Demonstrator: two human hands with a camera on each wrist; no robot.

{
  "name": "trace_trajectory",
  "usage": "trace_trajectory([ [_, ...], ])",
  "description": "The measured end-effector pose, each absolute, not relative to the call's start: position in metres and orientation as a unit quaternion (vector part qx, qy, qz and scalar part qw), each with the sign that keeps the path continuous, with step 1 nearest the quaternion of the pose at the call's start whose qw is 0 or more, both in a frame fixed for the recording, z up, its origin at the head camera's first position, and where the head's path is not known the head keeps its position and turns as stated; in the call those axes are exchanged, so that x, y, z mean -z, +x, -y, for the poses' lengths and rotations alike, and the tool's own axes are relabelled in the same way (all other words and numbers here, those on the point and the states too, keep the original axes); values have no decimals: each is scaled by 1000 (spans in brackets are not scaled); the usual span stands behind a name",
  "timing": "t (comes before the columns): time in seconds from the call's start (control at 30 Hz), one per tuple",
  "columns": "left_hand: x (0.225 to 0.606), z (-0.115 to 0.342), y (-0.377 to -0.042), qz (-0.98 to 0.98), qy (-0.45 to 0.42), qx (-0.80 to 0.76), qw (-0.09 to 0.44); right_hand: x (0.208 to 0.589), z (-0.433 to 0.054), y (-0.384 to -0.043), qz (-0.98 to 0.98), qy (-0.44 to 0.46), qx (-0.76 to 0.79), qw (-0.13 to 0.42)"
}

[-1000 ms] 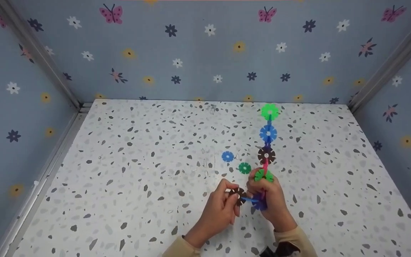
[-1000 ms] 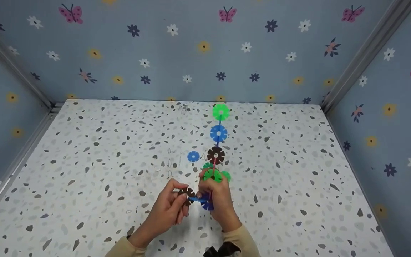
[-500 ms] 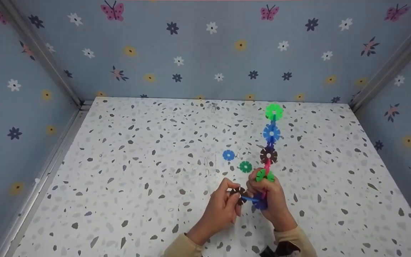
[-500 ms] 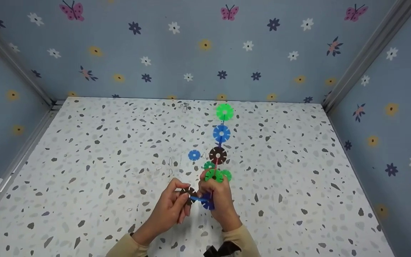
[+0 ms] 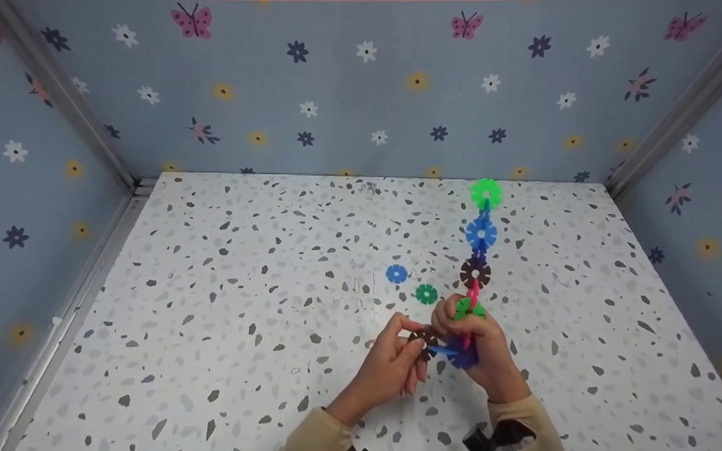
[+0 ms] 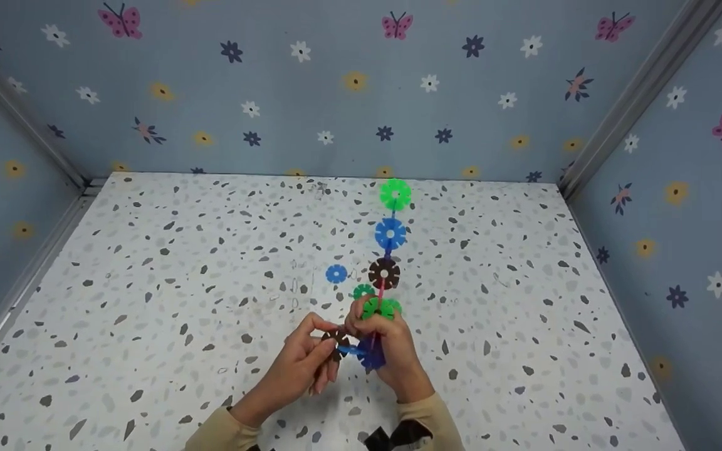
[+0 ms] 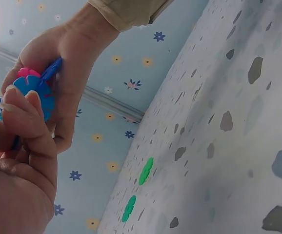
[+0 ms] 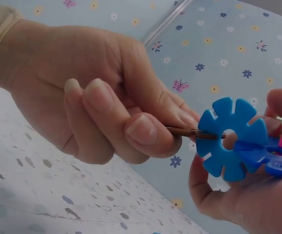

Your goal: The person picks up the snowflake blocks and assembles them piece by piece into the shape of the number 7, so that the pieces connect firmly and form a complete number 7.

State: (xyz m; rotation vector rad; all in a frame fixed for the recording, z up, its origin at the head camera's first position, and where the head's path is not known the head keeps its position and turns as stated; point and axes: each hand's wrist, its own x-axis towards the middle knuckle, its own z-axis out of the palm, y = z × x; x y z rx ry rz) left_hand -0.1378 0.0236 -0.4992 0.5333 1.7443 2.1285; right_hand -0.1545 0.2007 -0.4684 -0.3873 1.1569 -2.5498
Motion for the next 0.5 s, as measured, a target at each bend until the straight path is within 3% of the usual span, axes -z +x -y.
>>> trace_trajectory([
  [0.2,501,-24,-138,-614,180,-750,170,470,-204,-155,-400,-140,890,166],
  [0.4,498,-29,-146,-637,176,-730,176,468,-217,-159,-461,-71,874,137],
  [0.5,499,-31,-155,-657,176,-717,153,466,-226,-161,-482,-40,868,109],
])
